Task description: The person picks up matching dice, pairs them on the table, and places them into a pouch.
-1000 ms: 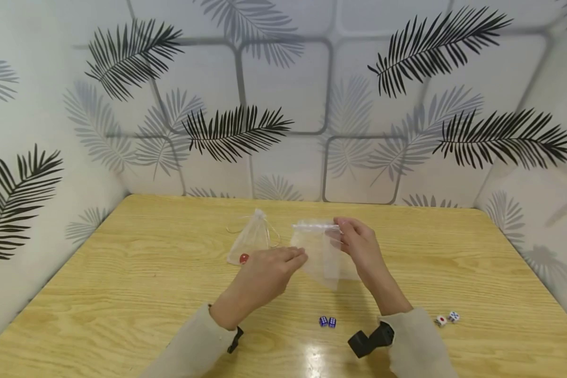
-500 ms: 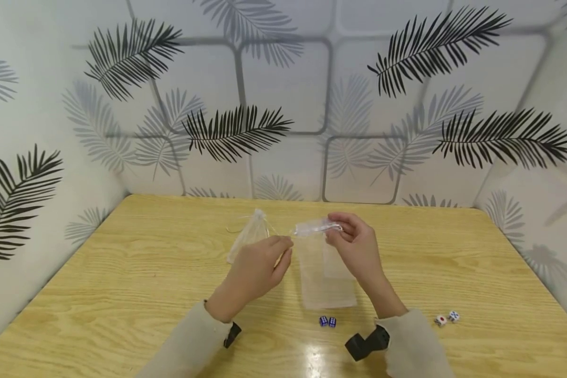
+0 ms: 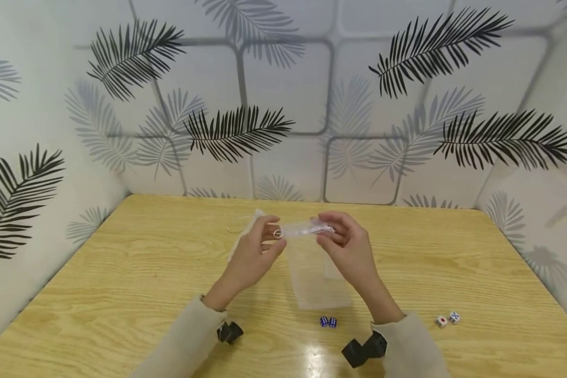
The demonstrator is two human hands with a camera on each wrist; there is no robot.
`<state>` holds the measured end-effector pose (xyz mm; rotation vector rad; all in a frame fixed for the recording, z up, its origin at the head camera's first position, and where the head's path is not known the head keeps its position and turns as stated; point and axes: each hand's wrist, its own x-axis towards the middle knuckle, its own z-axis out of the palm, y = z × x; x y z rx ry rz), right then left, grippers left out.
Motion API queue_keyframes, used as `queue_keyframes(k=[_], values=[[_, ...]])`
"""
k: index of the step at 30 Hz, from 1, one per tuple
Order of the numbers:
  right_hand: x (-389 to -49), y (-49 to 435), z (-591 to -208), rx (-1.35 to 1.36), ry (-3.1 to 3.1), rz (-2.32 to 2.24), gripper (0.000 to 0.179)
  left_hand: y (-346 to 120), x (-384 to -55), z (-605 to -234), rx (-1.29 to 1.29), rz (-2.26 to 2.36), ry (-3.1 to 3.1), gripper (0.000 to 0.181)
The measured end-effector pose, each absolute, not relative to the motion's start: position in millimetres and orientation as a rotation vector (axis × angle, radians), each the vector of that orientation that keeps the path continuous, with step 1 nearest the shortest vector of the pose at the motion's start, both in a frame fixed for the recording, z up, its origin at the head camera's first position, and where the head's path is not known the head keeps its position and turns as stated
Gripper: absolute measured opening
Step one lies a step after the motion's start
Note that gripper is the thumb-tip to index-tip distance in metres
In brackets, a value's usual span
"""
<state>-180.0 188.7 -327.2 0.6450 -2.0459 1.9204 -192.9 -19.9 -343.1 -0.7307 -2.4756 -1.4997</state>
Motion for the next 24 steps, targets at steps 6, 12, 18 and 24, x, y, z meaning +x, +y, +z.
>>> queue_keyframes(k=[6, 12, 18, 24], values=[[-177.4, 185.9, -325.5, 0.791, -1.971, 1.947, 0.042, -22.8, -195.3, -340.7, -0.779, -1.761, -2.445, 0.051], [-177.1, 184.7, -326.7, 0.831, -1.970, 1.909, 0.046, -21.6, -194.8, -339.2, -0.821, -1.593, -2.351, 0.040], [-178.1, 183.3, -330.2, 0.857, -2.002, 1.783, 0.051, -20.8, -191.7, -341.4, -0.847, -1.205, -2.322, 0.036], [-178.6, 180.6, -330.3, 0.875, -2.009, 1.665, 0.032, -20.0, -189.9, -343.1, -0.875, -0.721, -2.231, 0.033]])
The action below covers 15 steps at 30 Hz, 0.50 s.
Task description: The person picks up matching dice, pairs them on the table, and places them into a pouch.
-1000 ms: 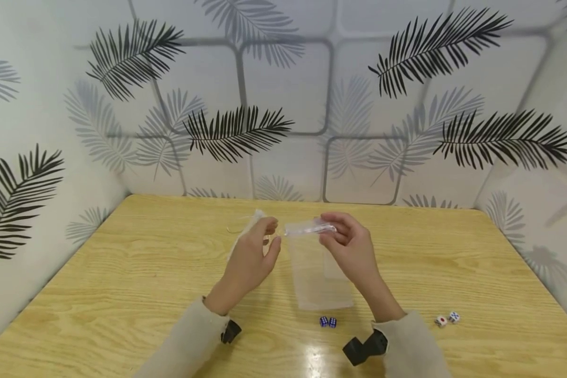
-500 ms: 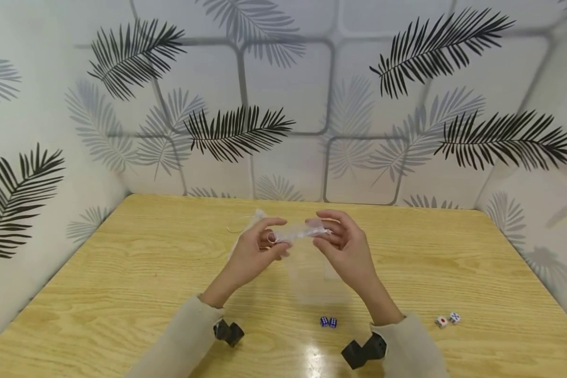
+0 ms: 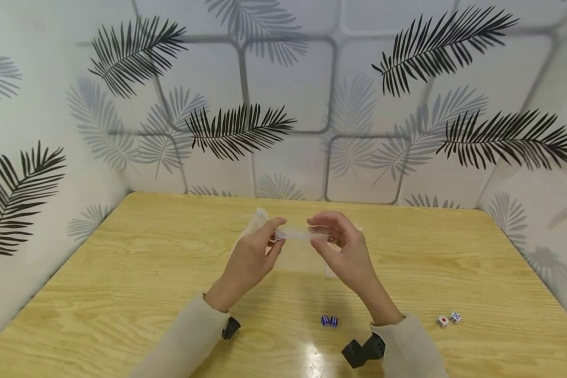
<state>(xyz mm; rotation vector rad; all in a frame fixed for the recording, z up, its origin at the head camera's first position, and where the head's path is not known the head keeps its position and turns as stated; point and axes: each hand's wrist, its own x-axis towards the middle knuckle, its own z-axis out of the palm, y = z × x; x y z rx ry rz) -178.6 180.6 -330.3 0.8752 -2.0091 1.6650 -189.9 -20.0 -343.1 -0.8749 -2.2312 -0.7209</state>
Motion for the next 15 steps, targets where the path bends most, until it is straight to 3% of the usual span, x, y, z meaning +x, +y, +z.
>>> queue_keyframes(k=[5, 15], values=[[-180.4, 181.0, -332.9, 0.854, -2.055, 1.571, 0.014, -19.3, -189.4, -343.7, -0.866, -0.588, -2.160, 0.029], [-180.1, 181.9, -333.5, 0.712, -2.195, 1.237, 0.016, -17.6, -187.8, -344.2, -0.939, -0.331, -2.050, 0.031]])
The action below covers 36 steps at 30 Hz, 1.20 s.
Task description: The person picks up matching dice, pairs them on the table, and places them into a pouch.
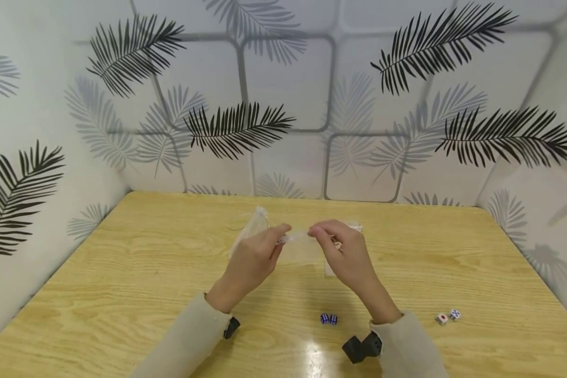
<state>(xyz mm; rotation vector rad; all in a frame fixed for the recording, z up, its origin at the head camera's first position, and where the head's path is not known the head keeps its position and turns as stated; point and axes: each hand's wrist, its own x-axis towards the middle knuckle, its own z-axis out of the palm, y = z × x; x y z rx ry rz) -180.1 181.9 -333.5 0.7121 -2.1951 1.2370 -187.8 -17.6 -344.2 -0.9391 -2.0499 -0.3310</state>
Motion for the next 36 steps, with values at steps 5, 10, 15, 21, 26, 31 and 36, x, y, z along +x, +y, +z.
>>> queue_keyframes(k=[5, 10, 15, 21, 26, 31, 36], values=[[-179, 182, -334, 0.692, -2.240, 1.115, 0.012, -16, -188, -346, -0.962, -0.246, -2.001, 0.029], [-178, 181, -333, 0.696, -2.259, 1.076, 0.013, -17, -187, -347, -0.964, -0.289, -2.056, 0.035], [-178, 181, -332, 0.708, -2.269, 1.057, 0.018, -18, -188, -348, -0.969, -0.340, -2.134, 0.043], [-177, 181, -331, 0.711, -2.299, 1.016, 0.026, -16, -187, -347, -0.976, -0.363, -2.204, 0.045], [-175, 178, -330, 0.720, -2.307, 0.971, 0.032, -13, -183, -344, -0.965, -0.365, -2.235, 0.035], [-171, 173, -330, 0.742, -2.302, 0.903, 0.036, -12, -181, -344, -0.932, -0.376, -2.260, 0.020], [-170, 168, -331, 0.765, -2.295, 0.825, 0.036, -11, -179, -342, -0.866, -0.352, -2.216, 0.015]])
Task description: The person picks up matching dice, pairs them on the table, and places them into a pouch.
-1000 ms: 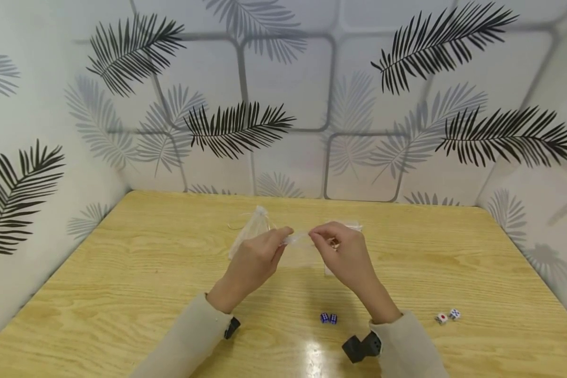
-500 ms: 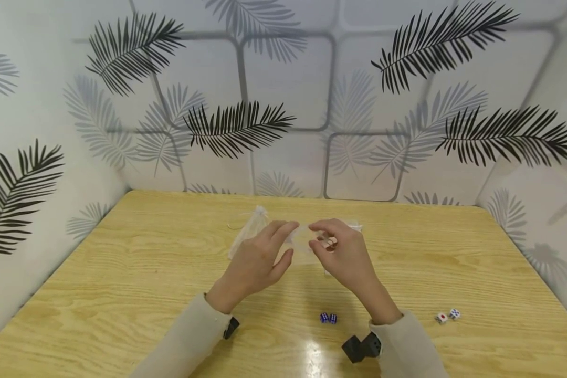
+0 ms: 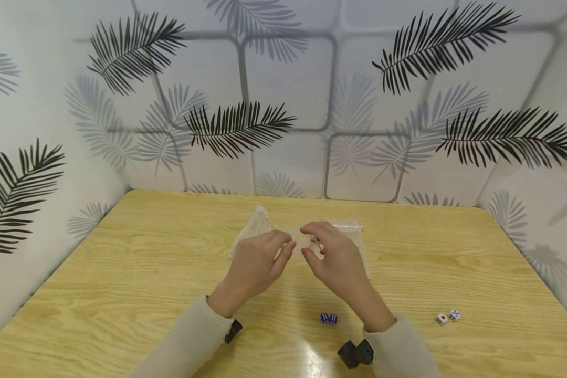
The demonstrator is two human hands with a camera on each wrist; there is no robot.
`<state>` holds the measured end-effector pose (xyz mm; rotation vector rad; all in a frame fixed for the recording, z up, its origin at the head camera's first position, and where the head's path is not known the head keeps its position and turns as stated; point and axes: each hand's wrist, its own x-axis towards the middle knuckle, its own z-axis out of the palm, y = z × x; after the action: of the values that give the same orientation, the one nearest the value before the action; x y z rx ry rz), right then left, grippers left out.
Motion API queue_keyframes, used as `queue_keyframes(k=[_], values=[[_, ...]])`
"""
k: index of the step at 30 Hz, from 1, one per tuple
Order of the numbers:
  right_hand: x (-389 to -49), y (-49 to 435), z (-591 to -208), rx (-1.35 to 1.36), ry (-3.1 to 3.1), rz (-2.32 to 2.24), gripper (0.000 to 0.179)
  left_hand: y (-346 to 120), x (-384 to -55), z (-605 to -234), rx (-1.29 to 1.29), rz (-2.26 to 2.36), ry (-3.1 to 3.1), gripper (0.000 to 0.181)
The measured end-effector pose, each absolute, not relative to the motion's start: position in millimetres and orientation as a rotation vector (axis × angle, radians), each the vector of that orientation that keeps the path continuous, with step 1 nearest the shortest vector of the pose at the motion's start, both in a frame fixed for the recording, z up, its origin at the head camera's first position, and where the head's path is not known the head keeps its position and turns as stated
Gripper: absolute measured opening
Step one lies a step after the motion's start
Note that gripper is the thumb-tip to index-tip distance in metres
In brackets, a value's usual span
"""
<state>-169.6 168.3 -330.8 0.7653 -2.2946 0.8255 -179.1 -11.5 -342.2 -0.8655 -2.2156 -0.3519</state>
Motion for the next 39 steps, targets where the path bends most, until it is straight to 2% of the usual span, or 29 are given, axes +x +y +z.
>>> queue_keyframes(k=[7, 30, 39], values=[[-168, 165, -332, 0.729, -2.352, 0.754, 0.036, -10, -177, -340, -0.800, -0.338, -2.182, 0.003], [-163, 162, -332, 0.736, -2.381, 0.763, 0.034, -15, -175, -339, -0.838, -0.261, -2.274, 0.026], [-159, 164, -325, 0.760, -2.373, 0.817, 0.033, -18, -179, -337, -0.825, -0.161, -2.276, 0.016]])
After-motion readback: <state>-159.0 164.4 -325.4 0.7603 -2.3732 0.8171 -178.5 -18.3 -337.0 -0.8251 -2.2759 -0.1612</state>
